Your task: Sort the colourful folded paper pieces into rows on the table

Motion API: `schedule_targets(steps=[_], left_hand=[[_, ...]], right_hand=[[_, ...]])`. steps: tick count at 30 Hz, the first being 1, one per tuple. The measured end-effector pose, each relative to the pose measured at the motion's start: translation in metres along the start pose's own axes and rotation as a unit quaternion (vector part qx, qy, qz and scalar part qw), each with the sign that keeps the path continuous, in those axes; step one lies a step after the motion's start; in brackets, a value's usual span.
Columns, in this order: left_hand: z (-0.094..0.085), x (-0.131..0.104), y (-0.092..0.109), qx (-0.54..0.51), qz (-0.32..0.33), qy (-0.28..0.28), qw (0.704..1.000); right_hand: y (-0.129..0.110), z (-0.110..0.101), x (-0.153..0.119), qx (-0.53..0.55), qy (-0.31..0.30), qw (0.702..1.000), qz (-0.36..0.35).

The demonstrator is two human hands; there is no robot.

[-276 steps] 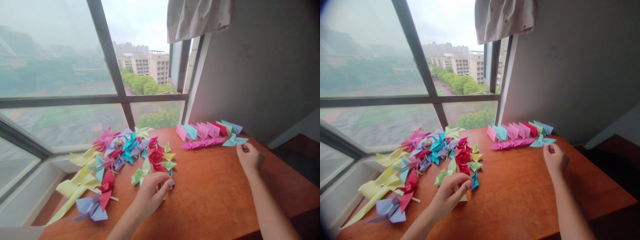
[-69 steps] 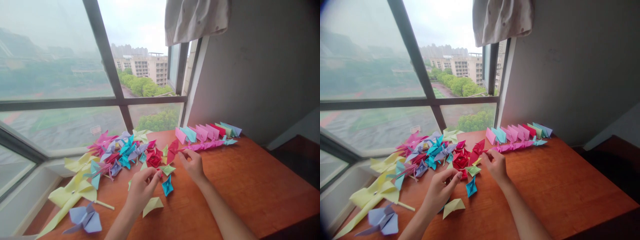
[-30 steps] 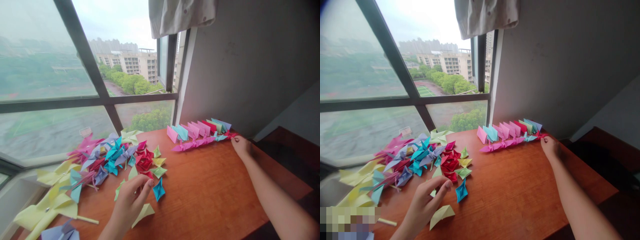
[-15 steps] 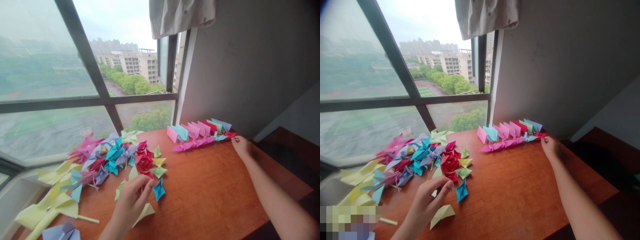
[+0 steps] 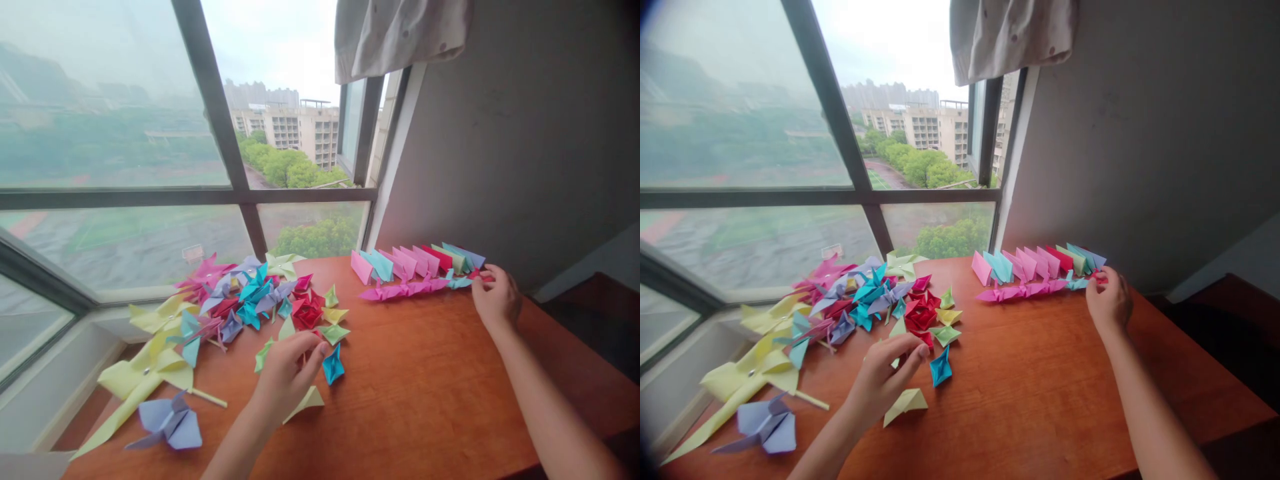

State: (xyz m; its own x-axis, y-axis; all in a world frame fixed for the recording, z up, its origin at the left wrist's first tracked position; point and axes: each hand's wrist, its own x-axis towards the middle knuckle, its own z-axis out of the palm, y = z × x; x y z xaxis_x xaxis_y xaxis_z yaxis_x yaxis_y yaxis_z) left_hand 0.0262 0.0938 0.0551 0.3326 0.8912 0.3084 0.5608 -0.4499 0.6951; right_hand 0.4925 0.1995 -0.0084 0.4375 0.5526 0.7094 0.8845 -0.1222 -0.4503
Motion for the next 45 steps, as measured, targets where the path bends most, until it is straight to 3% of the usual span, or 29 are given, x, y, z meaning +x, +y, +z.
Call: schedule_targets(steps=[4,9,13,15,18,20,24,28,38,45], left_hand=[[0.001,-0.011,0.008,0.014,0.007,0.005,1.000],[-0.004,-0.048,0.002,0.093,0.002,0.036,0.995],[-0.027,-0.089,-0.015,0.181,-0.028,0.137,0.973],[-0.046,-0.110,-0.022,0.266,-0.074,0.214,0.937],[-0.075,-0.139,-0.032,0.374,-0.167,0.252,0.877],[-0.089,-0.154,-0.040,0.392,-0.199,0.263,0.859],[-0.102,-0.174,-0.063,0.340,-0.251,0.262,0.868],[-0.096,-0.178,-0.078,0.302,-0.287,0.267,0.869],[-0.073,-0.165,-0.060,0.295,-0.201,0.327,0.875],[-0.043,-0.138,-0.038,0.208,-0.082,0.336,0.915]], right_hand=[[-0.071,-0.007,-0.013,0.105,-0.033,0.993,-0.046],[-0.157,-0.017,-0.049,0.231,-0.121,0.964,-0.062],[-0.204,-0.019,-0.083,0.323,-0.211,0.922,-0.041],[-0.218,-0.015,-0.098,0.348,-0.243,0.905,-0.029],[-0.227,-0.004,-0.118,0.367,-0.261,0.893,0.001],[-0.224,0.004,-0.128,0.361,-0.257,0.896,0.017],[-0.209,0.016,-0.140,0.336,-0.249,0.908,0.031],[-0.199,0.022,-0.142,0.328,-0.255,0.908,0.048],[-0.207,0.020,-0.148,0.323,-0.277,0.905,0.008],[-0.212,0.012,-0.147,0.347,-0.284,0.893,-0.012]])
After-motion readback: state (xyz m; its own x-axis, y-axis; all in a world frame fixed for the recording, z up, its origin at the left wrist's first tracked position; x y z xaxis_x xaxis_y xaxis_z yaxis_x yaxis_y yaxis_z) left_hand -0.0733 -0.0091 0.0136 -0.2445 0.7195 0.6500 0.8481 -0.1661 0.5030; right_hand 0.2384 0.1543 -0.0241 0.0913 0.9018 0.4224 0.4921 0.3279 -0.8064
